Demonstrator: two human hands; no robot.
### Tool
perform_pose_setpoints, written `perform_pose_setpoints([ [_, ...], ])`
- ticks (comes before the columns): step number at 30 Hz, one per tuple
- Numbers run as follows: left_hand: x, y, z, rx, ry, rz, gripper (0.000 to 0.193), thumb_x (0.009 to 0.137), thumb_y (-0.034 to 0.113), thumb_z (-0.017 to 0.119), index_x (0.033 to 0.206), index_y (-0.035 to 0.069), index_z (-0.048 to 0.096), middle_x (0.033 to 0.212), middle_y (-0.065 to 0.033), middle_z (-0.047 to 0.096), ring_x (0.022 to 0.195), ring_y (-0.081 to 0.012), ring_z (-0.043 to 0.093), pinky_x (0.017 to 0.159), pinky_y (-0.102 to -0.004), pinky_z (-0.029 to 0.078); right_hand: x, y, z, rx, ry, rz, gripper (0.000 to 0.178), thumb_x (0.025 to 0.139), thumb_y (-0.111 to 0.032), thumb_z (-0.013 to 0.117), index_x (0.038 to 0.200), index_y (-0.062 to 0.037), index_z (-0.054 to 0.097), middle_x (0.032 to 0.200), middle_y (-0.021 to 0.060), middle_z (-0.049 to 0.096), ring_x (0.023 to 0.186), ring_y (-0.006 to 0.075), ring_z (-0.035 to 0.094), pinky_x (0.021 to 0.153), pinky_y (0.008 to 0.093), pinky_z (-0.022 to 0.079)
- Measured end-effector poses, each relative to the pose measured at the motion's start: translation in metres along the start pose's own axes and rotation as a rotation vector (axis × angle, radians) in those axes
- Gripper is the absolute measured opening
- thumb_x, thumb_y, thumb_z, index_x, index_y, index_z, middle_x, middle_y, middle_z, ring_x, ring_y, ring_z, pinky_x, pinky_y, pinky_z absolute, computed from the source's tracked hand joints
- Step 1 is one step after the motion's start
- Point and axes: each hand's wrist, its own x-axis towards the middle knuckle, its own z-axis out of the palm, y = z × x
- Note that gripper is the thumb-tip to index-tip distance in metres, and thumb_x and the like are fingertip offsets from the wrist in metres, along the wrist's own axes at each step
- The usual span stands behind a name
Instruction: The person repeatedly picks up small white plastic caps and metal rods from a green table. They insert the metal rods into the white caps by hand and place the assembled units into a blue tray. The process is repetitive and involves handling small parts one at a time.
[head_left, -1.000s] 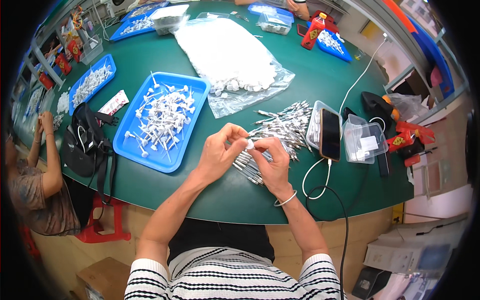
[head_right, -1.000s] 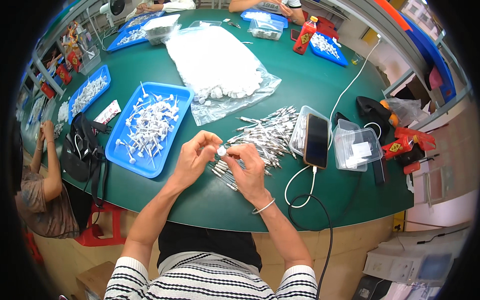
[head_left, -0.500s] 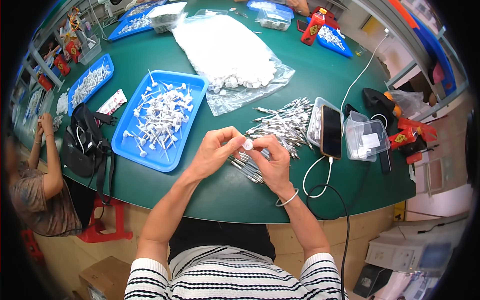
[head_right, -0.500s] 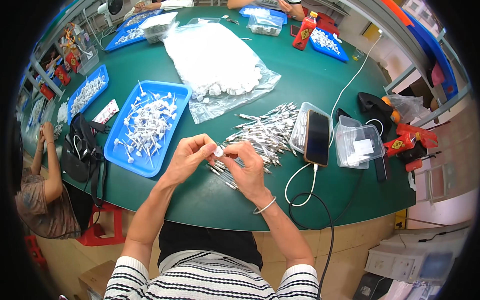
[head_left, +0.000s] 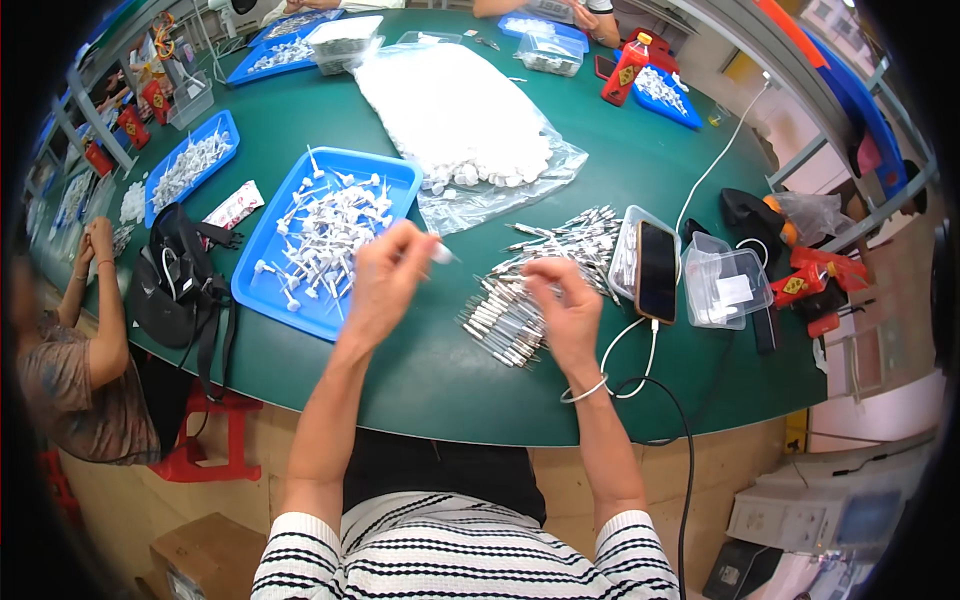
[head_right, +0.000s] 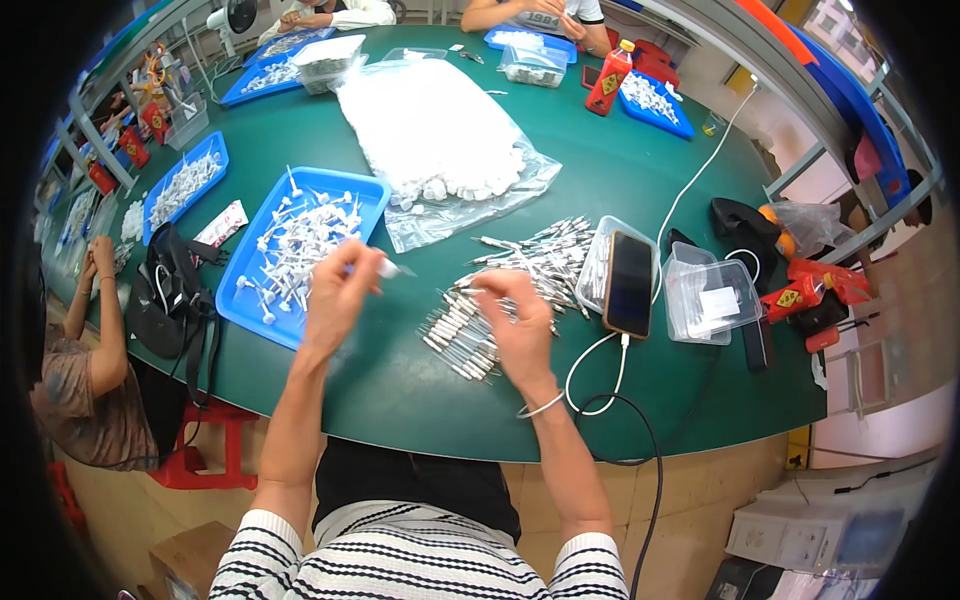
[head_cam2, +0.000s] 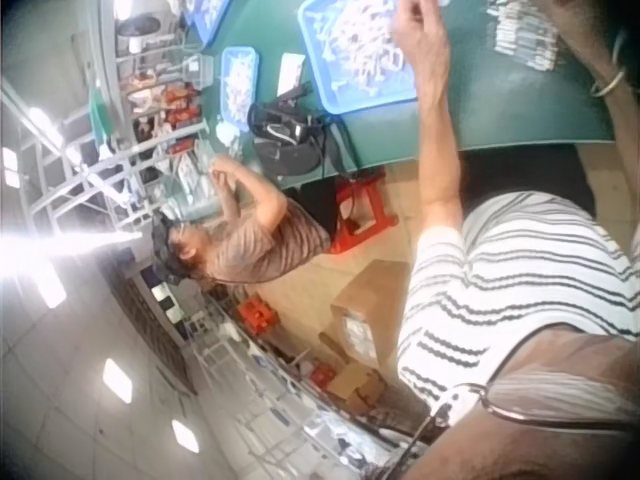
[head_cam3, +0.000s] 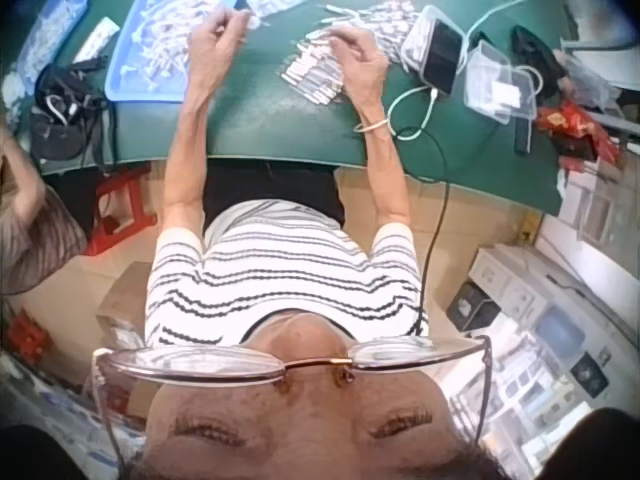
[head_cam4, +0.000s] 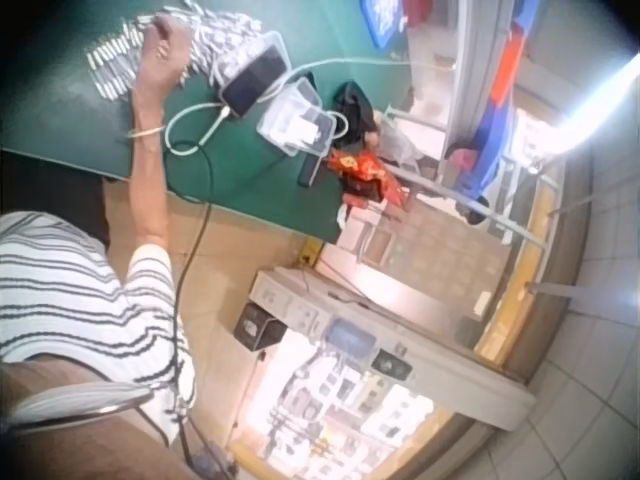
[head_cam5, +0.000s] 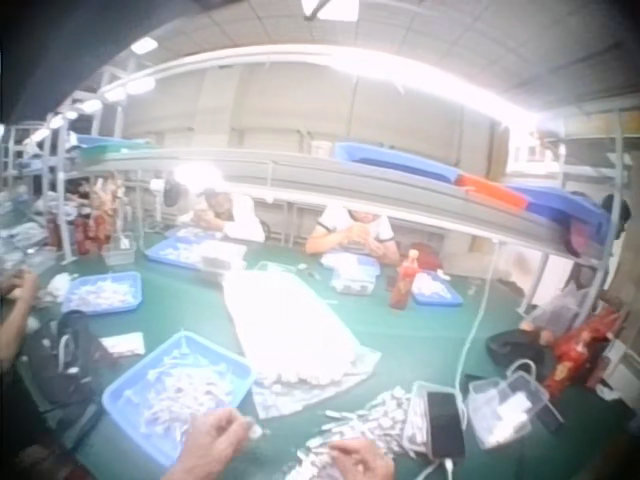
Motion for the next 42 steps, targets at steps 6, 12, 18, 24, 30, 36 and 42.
perform_pose_setpoints([
  [6,0.004,0.004,-0.093,0.962,0.415,0.327,0.022,0.086,0.020,0.068,0.078,0.001,0.062,0.070,-0.0055,0.059,0.061,-0.0162,0.053,0.057,-0.0306,0.043,0.030,0.010,-0.016,-0.395,-0.069,-0.120,0.008,0.082,-0.004,0.065,0.089,-0.0030,0.068,0.085,0.0088,0.065,0.081,0.0234,0.059,0.074,0.0342,0.047],
  [12,0.006,0.011,-0.116,0.778,0.439,0.213,0.019,0.086,0.019,0.068,0.081,0.001,0.063,0.071,-0.0067,0.060,0.065,-0.0181,0.055,0.060,-0.0319,0.044,0.067,0.036,0.006,-0.907,-0.364,-0.214,0.004,0.077,-0.009,0.067,0.080,-0.0070,0.070,0.082,0.0103,0.064,0.084,0.0300,0.059,0.073,0.0416,0.048],
  [18,0.038,0.018,-0.062,0.692,0.173,0.416,0.009,0.085,0.011,0.065,0.085,0.001,0.066,0.079,-0.0095,0.064,0.073,-0.0203,0.060,0.065,-0.0324,0.049,0.082,0.050,0.019,-1.146,-0.494,-0.174,0.001,0.074,-0.006,0.066,0.075,-0.0050,0.067,0.085,0.0120,0.064,0.088,0.0311,0.061,0.078,0.0421,0.050],
  [24,0.112,-0.035,0.000,0.872,-0.126,0.432,0.009,0.080,0.008,0.063,0.086,0.003,0.068,0.084,-0.0142,0.065,0.085,-0.0320,0.061,0.076,-0.0417,0.049,0.092,0.060,0.022,-1.090,-0.502,-0.319,0.008,0.076,-0.003,0.061,0.082,-0.0061,0.064,0.088,0.0104,0.065,0.091,0.0279,0.062,0.078,0.0406,0.048],
  [30,0.136,-0.066,0.032,1.008,-0.290,0.312,0.011,0.077,0.009,0.065,0.084,0.001,0.065,0.084,-0.0178,0.064,0.089,-0.0356,0.062,0.080,-0.0447,0.048,0.102,0.023,-0.003,-0.538,-0.125,-0.311,0.008,0.084,-0.009,0.062,0.086,-0.0035,0.056,0.075,0.0112,0.063,0.074,0.0266,0.064,0.066,0.0397,0.048],
  [36,0.134,-0.073,0.028,0.970,-0.275,0.337,0.009,0.076,0.006,0.064,0.081,-0.001,0.062,0.083,-0.0198,0.064,0.086,-0.0373,0.062,0.076,-0.0459,0.048,0.093,0.009,-0.030,0.274,-0.148,0.210,0.007,0.091,-0.007,0.059,0.095,-0.0024,0.061,0.082,0.0071,0.066,0.073,0.0123,0.063,0.063,0.0268,0.050],
  [42,0.095,-0.016,0.044,0.426,-0.227,0.064,0.019,0.085,0.010,0.068,0.100,0.000,0.068,0.095,-0.0106,0.069,0.085,-0.0147,0.066,0.075,-0.0285,0.052,0.062,0.006,-0.064,1.008,-0.261,0.490,0.028,0.093,-0.001,0.053,0.121,0.0028,0.056,0.105,0.0143,0.065,0.091,0.0164,0.065,0.082,0.0285,0.055],
])
